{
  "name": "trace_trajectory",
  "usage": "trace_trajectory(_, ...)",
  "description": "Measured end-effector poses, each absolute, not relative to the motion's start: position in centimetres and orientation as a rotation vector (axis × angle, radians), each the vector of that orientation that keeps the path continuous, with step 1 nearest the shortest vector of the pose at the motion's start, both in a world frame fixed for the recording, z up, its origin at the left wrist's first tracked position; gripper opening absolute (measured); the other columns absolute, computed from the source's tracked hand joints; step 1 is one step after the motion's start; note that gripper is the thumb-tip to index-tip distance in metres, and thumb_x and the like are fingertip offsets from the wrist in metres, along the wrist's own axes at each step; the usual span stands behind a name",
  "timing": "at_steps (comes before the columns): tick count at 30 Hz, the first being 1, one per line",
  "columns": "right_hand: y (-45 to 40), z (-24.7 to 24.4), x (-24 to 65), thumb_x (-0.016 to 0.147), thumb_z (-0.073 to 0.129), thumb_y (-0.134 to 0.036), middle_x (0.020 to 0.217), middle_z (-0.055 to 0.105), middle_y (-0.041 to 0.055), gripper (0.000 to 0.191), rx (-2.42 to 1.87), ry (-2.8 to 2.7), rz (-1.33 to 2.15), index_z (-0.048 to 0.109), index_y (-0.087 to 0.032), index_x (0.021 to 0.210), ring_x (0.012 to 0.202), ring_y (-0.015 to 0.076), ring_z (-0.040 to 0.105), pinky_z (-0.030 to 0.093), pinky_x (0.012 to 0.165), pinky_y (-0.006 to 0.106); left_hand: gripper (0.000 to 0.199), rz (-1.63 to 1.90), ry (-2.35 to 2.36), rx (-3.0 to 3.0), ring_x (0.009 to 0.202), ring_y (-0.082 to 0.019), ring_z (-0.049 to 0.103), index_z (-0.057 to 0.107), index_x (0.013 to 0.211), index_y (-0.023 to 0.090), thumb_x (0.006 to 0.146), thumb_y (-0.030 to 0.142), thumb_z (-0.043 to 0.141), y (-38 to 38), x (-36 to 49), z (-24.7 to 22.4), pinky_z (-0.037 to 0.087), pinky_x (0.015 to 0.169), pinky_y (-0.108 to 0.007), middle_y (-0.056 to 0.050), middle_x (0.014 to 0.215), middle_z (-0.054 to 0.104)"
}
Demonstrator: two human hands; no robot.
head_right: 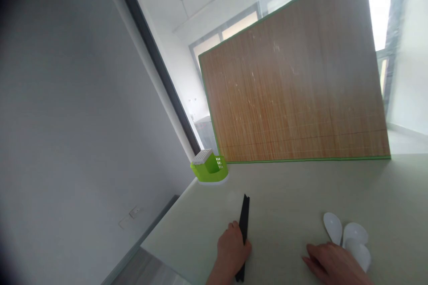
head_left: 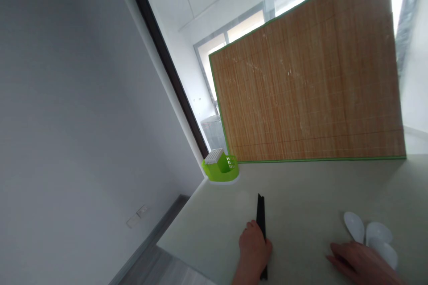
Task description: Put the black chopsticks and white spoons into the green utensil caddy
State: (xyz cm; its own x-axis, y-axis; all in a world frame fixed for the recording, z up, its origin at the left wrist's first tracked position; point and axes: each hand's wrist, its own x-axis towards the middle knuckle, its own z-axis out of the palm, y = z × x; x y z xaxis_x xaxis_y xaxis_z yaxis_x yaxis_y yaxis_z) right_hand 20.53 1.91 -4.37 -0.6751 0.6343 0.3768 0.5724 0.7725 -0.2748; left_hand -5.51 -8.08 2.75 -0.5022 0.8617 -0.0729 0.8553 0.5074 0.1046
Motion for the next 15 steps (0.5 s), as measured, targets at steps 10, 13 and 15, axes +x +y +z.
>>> trace_trajectory(10,1.0,-3.0,21.2,0.089,0.044,-0.037,0.054,0.06,-0.0038,0.03,-0.945,-2.538,0.307,0.052,-0.023,0.065,0.054,0.0136,0.059,0.032,0.053,0.024,0.049,0.183,2.367,1.672,0.099,-0.029,0.052,0.051,0.116,0.008,0.069,0.02,0.052,-6.5,3.9,2.3,0.043,0.087,-0.043,-0.016,0.108,0.055)
trace_trajectory(13,0.8,-3.0,21.0,0.088,0.045,-0.036,0.056,0.061,-0.0033,0.027,-0.932,-2.517,0.31,0.054,-0.023,0.066,0.055,0.0143,0.06,0.032,0.053,0.024,0.049,0.21,2.332,1.65,0.099,-0.029,0.052,0.051,0.115,0.008,0.068,0.019,0.053,-6.1,5.2,2.3,0.043,0.088,-0.043,-0.016,0.108,0.055)
trace_trajectory(15,0.7,-3.0,21.1,0.087,0.047,-0.035,0.057,0.061,-0.0029,0.025,-0.916,-2.498,0.308,0.055,-0.023,0.066,0.056,0.0146,0.06,0.033,0.054,0.024,0.049,0.232,2.319,1.636,0.098,-0.029,0.053,0.052,0.113,0.009,0.066,0.019,0.055,-5.9,6.0,2.0,0.044,0.087,-0.044,-0.016,0.107,0.055)
